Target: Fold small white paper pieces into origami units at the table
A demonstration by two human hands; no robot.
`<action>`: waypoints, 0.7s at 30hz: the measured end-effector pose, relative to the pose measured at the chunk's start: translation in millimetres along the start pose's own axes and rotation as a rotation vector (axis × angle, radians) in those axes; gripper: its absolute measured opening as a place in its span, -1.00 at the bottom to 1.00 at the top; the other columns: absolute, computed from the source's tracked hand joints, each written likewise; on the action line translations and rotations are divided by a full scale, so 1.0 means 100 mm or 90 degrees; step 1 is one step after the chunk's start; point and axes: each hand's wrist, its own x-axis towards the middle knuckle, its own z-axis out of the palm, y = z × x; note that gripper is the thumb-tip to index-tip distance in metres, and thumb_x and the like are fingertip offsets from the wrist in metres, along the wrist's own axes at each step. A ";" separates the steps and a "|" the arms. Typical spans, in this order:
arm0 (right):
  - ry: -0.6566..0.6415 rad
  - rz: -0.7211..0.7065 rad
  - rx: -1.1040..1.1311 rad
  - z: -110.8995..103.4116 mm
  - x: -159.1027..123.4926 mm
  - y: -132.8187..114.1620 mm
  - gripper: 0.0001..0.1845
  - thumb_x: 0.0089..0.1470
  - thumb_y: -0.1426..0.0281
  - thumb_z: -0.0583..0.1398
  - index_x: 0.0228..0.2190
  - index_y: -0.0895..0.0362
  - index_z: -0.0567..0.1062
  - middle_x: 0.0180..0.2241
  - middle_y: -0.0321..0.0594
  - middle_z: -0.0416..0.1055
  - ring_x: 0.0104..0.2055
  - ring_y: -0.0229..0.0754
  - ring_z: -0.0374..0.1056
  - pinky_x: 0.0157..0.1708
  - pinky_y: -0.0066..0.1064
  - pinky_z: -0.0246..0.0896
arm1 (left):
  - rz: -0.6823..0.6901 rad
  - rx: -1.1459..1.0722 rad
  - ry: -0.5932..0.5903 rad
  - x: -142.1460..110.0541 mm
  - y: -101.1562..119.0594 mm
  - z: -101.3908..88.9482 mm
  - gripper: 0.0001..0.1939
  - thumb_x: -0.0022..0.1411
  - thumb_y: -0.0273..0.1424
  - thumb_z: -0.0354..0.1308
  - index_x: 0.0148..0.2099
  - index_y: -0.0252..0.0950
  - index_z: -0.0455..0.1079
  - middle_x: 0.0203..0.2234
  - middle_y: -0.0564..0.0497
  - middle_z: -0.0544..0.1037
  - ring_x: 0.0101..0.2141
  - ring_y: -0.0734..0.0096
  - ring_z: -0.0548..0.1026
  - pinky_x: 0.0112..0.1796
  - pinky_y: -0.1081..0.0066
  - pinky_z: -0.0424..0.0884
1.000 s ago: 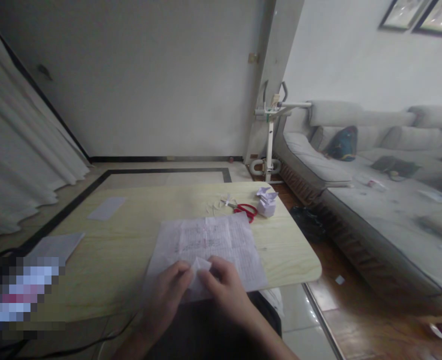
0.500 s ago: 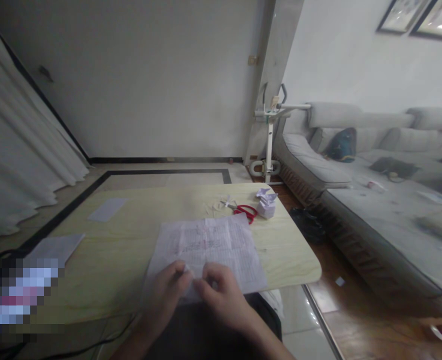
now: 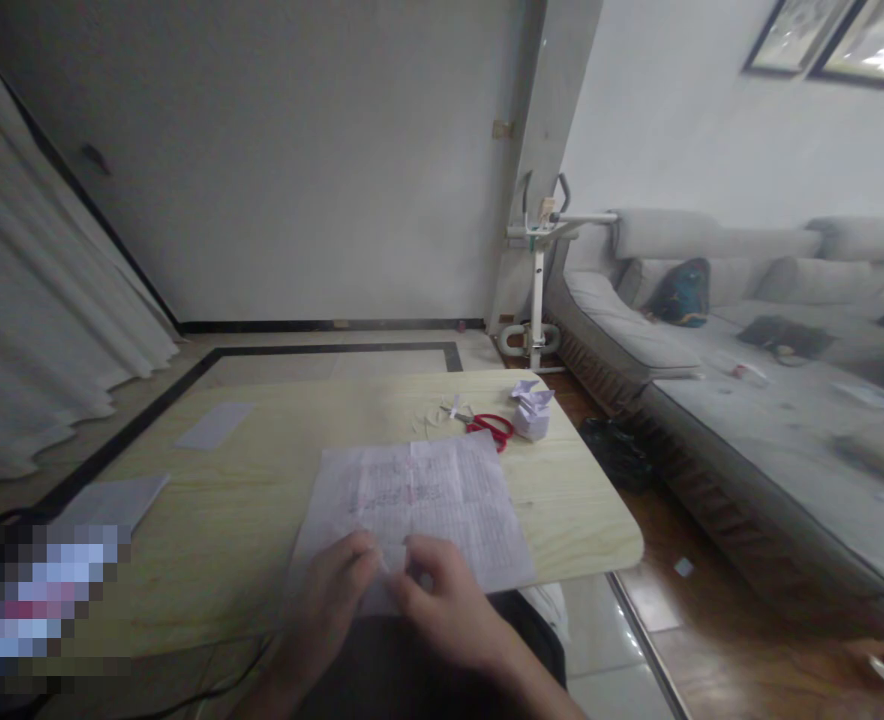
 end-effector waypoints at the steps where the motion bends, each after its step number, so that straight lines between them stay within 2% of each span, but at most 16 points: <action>1: 0.001 0.001 0.001 0.01 0.00 0.01 -0.62 0.09 0.13 0.13 -0.62 0.10 0.34 -0.56 -0.29 0.23 -0.42 -0.16 0.18 -0.38 -0.37 0.19 | 0.009 -0.001 0.001 0.00 0.01 0.00 -0.70 0.14 -0.25 0.06 -0.60 -0.19 0.18 -0.67 0.11 0.27 -0.55 0.39 0.30 -0.52 0.49 0.33; 7: 0.000 -0.009 0.003 0.01 -0.01 0.08 -0.64 0.09 0.16 0.14 -0.61 0.11 0.40 -0.58 -0.29 0.22 -0.44 -0.16 0.18 -0.42 -0.39 0.19 | 0.017 0.034 0.005 -0.02 0.00 0.03 -0.72 0.15 -0.26 0.03 -0.57 -0.21 0.26 -0.66 0.09 0.36 -0.55 0.36 0.37 -0.49 0.46 0.37; 11: 0.002 0.016 0.014 0.00 -0.02 0.08 -0.65 0.07 0.14 0.16 -0.59 0.11 0.41 -0.55 -0.29 0.24 -0.40 -0.15 0.20 -0.36 -0.36 0.21 | 0.029 0.050 0.013 -0.02 -0.03 0.03 -0.73 0.15 -0.27 0.03 -0.56 -0.21 0.26 -0.65 0.08 0.38 -0.53 0.35 0.40 -0.46 0.46 0.39; 16: -0.003 0.029 0.030 0.00 0.00 0.07 -0.67 0.06 0.14 0.16 -0.56 0.11 0.35 -0.53 -0.31 0.22 -0.38 -0.16 0.19 -0.32 -0.36 0.17 | -0.004 0.019 0.065 0.02 0.00 0.02 -0.73 0.15 -0.26 0.02 -0.56 -0.20 0.23 -0.66 0.09 0.35 -0.55 0.35 0.38 -0.49 0.46 0.38; 21: -0.014 -0.019 0.024 -0.03 0.01 0.05 -0.65 0.11 0.17 0.13 -0.59 0.09 0.24 -0.55 -0.35 0.15 -0.43 -0.21 0.14 -0.38 -0.40 0.12 | -0.032 0.002 0.017 0.03 0.05 -0.01 -0.70 0.13 -0.25 0.03 -0.60 -0.20 0.19 -0.71 0.14 0.24 -0.61 0.41 0.28 -0.57 0.49 0.29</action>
